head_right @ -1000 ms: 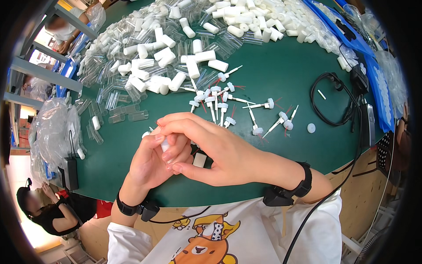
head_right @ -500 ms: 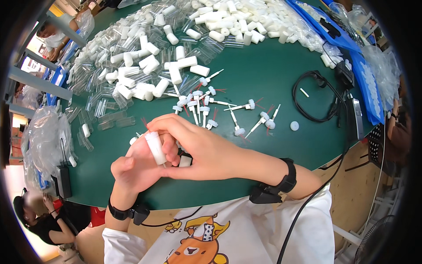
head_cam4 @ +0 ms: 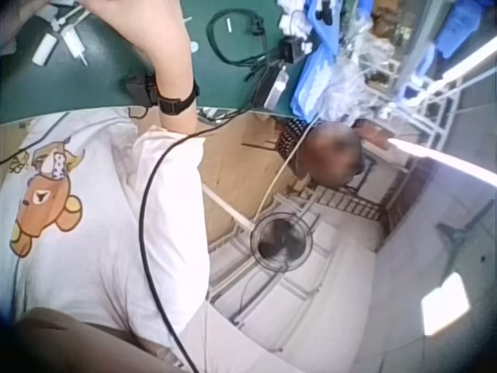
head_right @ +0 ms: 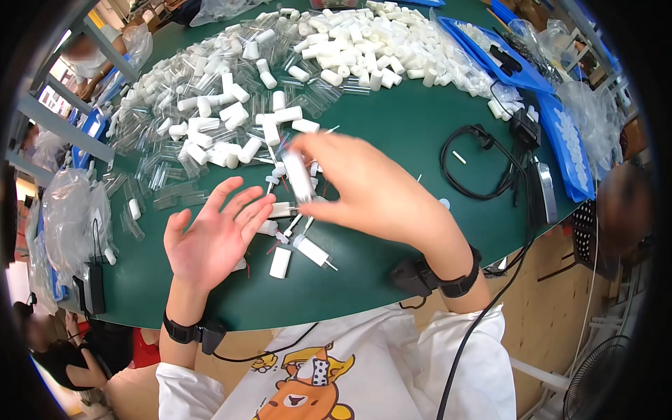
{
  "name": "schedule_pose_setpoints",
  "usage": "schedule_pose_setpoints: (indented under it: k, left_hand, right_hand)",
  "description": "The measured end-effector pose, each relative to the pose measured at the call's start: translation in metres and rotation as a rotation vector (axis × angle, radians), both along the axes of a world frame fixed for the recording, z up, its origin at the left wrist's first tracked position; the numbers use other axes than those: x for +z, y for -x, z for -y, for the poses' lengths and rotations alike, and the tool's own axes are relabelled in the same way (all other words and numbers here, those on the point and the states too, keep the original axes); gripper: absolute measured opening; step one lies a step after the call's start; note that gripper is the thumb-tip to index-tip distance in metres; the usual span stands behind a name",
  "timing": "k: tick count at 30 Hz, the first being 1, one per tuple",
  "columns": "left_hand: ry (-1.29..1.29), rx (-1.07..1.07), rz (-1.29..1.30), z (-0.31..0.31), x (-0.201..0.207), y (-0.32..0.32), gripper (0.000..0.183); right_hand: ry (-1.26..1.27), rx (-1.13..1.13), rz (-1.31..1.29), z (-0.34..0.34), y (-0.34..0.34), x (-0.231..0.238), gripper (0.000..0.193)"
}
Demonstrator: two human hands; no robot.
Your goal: Manually assemble small electronic motor components by sliding a protective white cover over a small motor unit and securing it.
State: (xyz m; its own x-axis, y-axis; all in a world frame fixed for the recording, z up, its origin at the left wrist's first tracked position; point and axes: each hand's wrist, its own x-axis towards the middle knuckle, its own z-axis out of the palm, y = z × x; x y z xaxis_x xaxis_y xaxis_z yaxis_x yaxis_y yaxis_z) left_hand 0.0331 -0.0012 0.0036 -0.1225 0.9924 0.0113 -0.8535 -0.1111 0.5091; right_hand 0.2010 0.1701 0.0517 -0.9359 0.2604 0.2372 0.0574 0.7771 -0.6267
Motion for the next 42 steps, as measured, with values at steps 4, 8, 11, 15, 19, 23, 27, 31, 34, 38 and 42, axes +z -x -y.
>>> schedule_pose_setpoints:
  k: [4, 8, 11, 15, 19, 23, 27, 31, 34, 38, 42]
  left_hand:
    - [-0.008, 0.053, 0.049, -0.001, -0.003, 0.005, 0.064]
    - [-0.021, 0.080, 0.123, -0.001, -0.006, 0.011, 0.057]
    - [-0.023, 0.090, 0.164, 0.000, -0.008, 0.015, 0.053]
    - [-0.021, 0.087, 0.216, -0.001, -0.007, 0.015, 0.051]
    - [-0.030, 0.090, 0.248, -0.001, -0.007, 0.015, 0.051]
    - [-0.046, 0.081, 0.256, 0.000, -0.008, 0.015, 0.050]
    - [-0.043, 0.069, 0.270, 0.000, -0.008, 0.015, 0.047]
    - [-0.055, 0.063, 0.274, 0.002, -0.008, 0.016, 0.046]
    - [-0.053, 0.067, 0.282, 0.002, -0.008, 0.017, 0.046]
    - [-0.037, 0.082, 0.291, 0.005, -0.005, 0.018, 0.044]
    - [-0.033, 0.083, 0.337, 0.005, -0.005, 0.020, 0.043]
  right_hand:
    - [-0.006, 0.168, 0.434, 0.009, -0.020, -0.006, 0.051]
    - [-0.020, 0.118, 0.506, 0.014, -0.031, -0.010, 0.051]
    - [-0.043, 0.028, 0.513, 0.014, -0.037, -0.005, 0.046]
    - [-0.137, -0.066, 0.503, 0.014, -0.042, -0.010, 0.033]
    - [-0.188, -0.133, 0.485, 0.010, -0.048, -0.022, 0.024]
    - [-0.221, -0.174, 0.504, 0.012, -0.049, -0.023, 0.017]
    - [-0.259, -0.092, 0.424, 0.006, -0.056, -0.026, 0.012]
    - [-0.002, 0.013, 0.440, -0.008, -0.058, -0.006, 0.012]
    - [0.115, 0.097, 0.451, -0.032, -0.056, 0.009, 0.015]
    - [0.210, -0.024, 0.296, -0.064, -0.038, 0.012, 0.015]
    - [-0.073, -0.363, 0.137, -0.111, -0.011, -0.007, 0.028]
